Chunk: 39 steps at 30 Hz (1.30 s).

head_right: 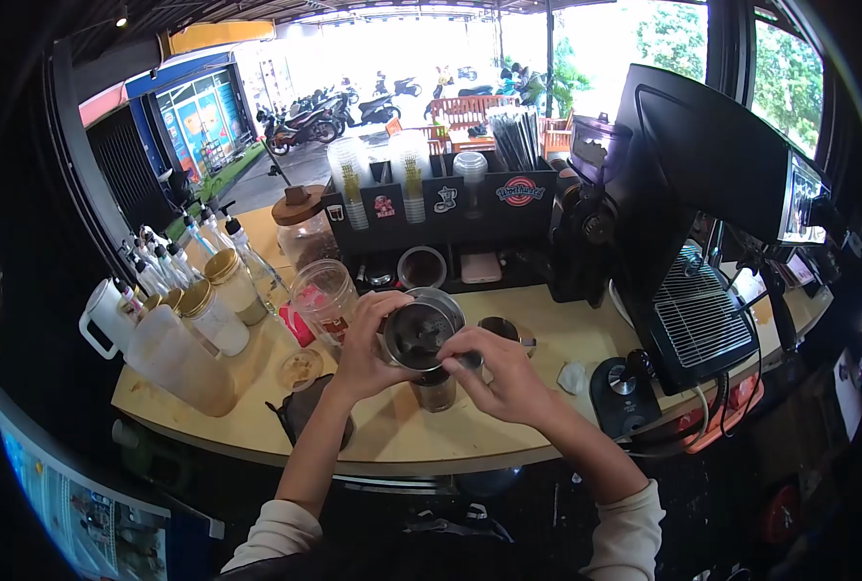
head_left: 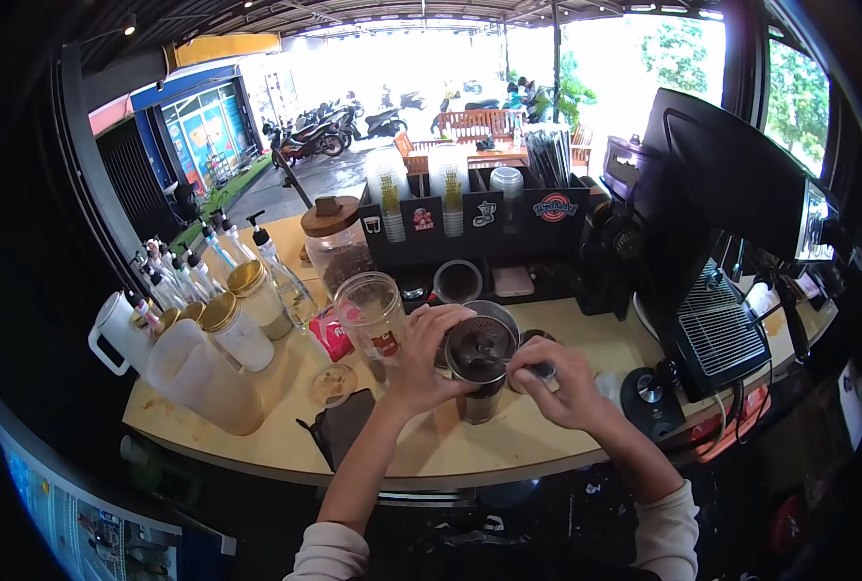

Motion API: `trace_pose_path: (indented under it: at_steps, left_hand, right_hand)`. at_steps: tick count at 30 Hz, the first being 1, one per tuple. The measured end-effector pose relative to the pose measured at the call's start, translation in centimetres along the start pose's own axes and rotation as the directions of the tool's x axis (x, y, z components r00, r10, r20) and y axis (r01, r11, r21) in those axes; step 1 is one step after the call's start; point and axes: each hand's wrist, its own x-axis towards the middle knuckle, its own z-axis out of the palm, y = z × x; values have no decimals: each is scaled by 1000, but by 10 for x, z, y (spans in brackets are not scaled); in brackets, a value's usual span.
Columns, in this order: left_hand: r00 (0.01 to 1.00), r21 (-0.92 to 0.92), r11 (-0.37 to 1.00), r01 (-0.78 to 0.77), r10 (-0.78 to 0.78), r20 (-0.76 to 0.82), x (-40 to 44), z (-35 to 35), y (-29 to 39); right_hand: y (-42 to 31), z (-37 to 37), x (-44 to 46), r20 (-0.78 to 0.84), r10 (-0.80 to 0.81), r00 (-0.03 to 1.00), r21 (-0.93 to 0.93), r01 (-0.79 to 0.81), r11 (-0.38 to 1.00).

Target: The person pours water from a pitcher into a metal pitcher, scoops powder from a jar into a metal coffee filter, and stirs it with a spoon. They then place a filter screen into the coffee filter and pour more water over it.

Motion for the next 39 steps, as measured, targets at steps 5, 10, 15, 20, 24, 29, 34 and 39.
trace_pose_path:
  at_steps: [5,10,15,20,24,29,34,39]
  left_hand:
    - [998,80,997,-22,18,56,1,-1,2]
    - [997,63,998,-1,-4,79,1,-6,1]
    - [996,90,996,-16,8,93,1,-8,2]
    - [998,76,997,-9,5,61,-1,-4,0]
    - [998,93,996,-10,5,63,-2,-4,2]
    - [996,120,992,-23,13,83,0,-7,3]
    - [999,100,995,-14,10,42,-1,-5,1]
    - [998,146,989,-14,6,59,-3,-3,3]
  right_hand:
    - [2,-3,7,-12,20,1000,29,-19,999]
    - [0,-16,16,66,93,993,43,-96,994]
    - [4,-25,24,121,155,980,120,-169,978]
    - [-1,-18,30,126,196,973,119,-211,970]
    - [-2,-24,34,136,269,953,40,-276,960]
    - [3,-26,40,156,79,985,14,-83,996]
    - [1,-26,39,183,115,976,8,-118,993]
    - [-1,-21,37,123,107,987,-21,-105,994]
